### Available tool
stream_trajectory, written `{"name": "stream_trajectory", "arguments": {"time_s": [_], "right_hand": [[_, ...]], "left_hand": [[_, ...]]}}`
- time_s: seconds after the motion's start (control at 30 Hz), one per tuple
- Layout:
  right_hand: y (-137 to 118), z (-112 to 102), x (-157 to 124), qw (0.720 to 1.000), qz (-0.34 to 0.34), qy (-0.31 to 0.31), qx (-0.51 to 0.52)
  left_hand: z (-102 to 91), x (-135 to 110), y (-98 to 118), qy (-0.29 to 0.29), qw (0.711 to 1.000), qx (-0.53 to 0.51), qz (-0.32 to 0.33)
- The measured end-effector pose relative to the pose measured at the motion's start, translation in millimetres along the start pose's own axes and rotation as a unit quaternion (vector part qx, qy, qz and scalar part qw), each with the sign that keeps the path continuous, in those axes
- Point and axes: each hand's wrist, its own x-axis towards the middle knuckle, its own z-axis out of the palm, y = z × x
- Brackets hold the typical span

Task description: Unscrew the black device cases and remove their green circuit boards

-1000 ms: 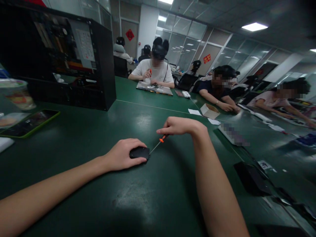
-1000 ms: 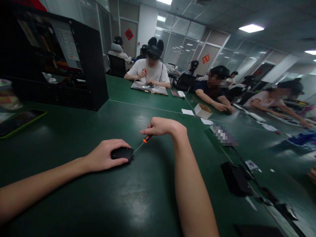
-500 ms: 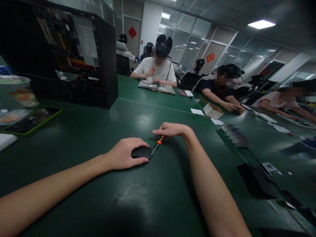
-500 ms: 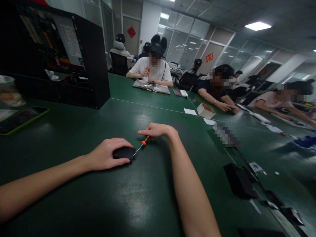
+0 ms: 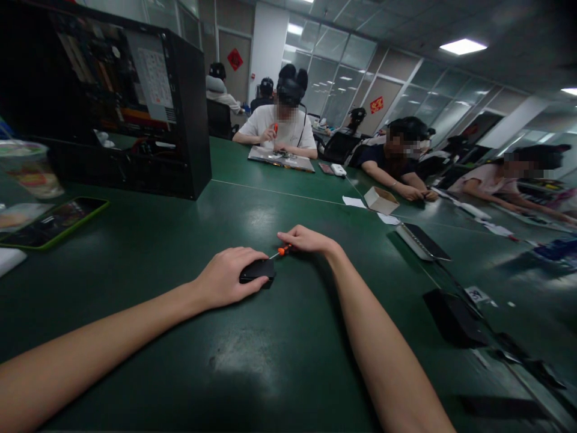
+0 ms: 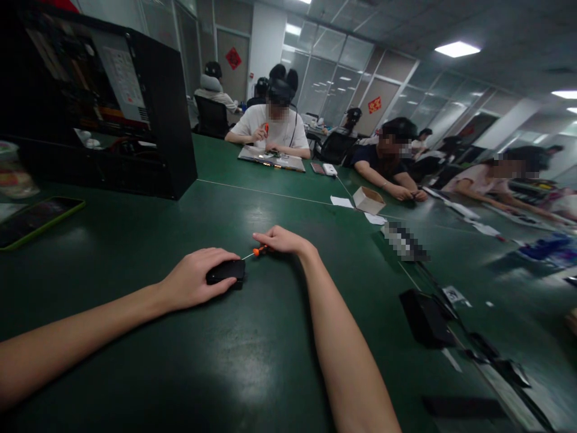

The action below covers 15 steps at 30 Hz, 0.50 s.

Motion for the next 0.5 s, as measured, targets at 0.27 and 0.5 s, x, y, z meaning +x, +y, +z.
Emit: {"name": "stream_trajectory", "arguments": {"time_s": [0.27, 0.5], "right_hand": [[-3, 30, -17, 0.993, 0.003, 0.116, 0.018], [-8, 64, -27, 0.951, 0.008, 0.308, -0.023]], "left_hand": [[1.0, -1, -5, 0.015, 1.000, -0.026, 0.006], [-0.6, 2, -14, 0.030, 0.997, -0.074, 0.018]]}}
